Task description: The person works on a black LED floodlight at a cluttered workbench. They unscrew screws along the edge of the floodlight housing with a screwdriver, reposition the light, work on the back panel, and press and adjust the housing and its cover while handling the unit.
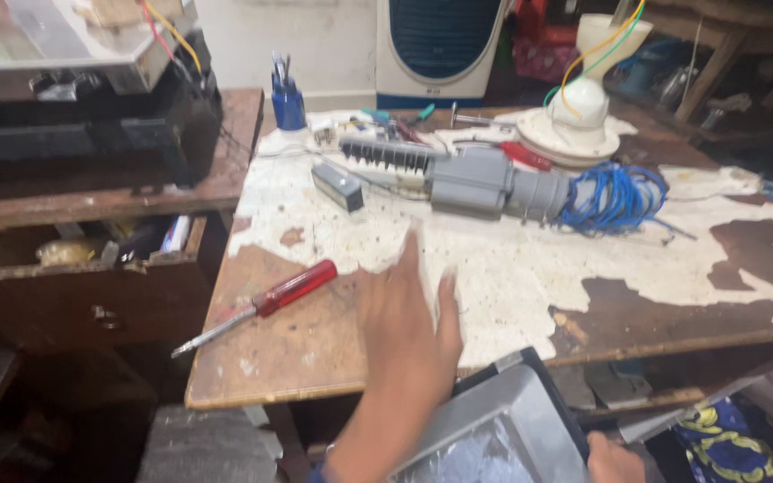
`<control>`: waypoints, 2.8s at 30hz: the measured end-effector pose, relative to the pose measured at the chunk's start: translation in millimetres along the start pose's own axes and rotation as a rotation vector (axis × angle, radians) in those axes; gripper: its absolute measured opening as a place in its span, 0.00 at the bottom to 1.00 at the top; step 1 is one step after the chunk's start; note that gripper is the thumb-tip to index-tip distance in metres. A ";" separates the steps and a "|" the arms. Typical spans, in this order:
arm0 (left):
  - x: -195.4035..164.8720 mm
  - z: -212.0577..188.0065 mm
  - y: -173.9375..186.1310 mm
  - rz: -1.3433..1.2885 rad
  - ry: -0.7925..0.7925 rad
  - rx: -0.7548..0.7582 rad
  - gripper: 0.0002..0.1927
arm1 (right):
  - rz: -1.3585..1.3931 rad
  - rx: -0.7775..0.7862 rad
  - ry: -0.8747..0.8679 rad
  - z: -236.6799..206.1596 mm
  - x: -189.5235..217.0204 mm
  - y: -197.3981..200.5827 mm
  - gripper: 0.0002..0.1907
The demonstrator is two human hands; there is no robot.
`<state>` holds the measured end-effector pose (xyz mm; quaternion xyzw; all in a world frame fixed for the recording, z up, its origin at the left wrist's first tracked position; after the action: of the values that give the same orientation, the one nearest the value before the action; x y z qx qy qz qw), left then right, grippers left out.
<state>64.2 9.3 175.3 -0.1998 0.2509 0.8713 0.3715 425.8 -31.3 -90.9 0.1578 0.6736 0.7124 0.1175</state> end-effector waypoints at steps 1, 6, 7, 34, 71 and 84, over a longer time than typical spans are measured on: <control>2.9 -38.1 25.6 0.077 0.008 -0.059 0.31 | 0.015 -0.009 -0.001 -3.6 -1.7 2.3 0.21; 75.4 -152.5 85.5 0.344 0.236 -0.240 0.42 | -0.016 0.053 -0.055 -10.8 -6.6 4.1 0.23; 91.7 -165.5 79.7 0.238 0.399 -0.149 0.42 | -0.054 0.083 -0.083 -10.8 -8.0 2.4 0.23; 14.4 -114.4 50.5 -0.938 0.676 -0.438 0.48 | 0.237 -0.718 0.108 84.3 -27.7 198.4 0.12; 147.6 144.4 -57.5 -0.419 0.594 0.372 0.47 | 1.049 -1.156 -0.197 205.2 158.4 223.1 0.16; 85.7 33.8 -13.6 0.269 -0.129 -0.097 0.31 | 0.478 -1.112 0.537 135.1 207.5 229.5 0.28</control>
<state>13.7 84.2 152.4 -0.1259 0.2086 0.9353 0.2566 296.5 157.3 157.5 0.0356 0.1579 0.9750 -0.1520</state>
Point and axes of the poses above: each hand's wrist, its own z-axis towards the middle knuckle, its own y-axis out of the back of the hand, x = y × z, the point moved 6 cm from there along z, towards the middle knuckle, and after that the axes turned 7 degrees about -x, right-handed, at the moved point
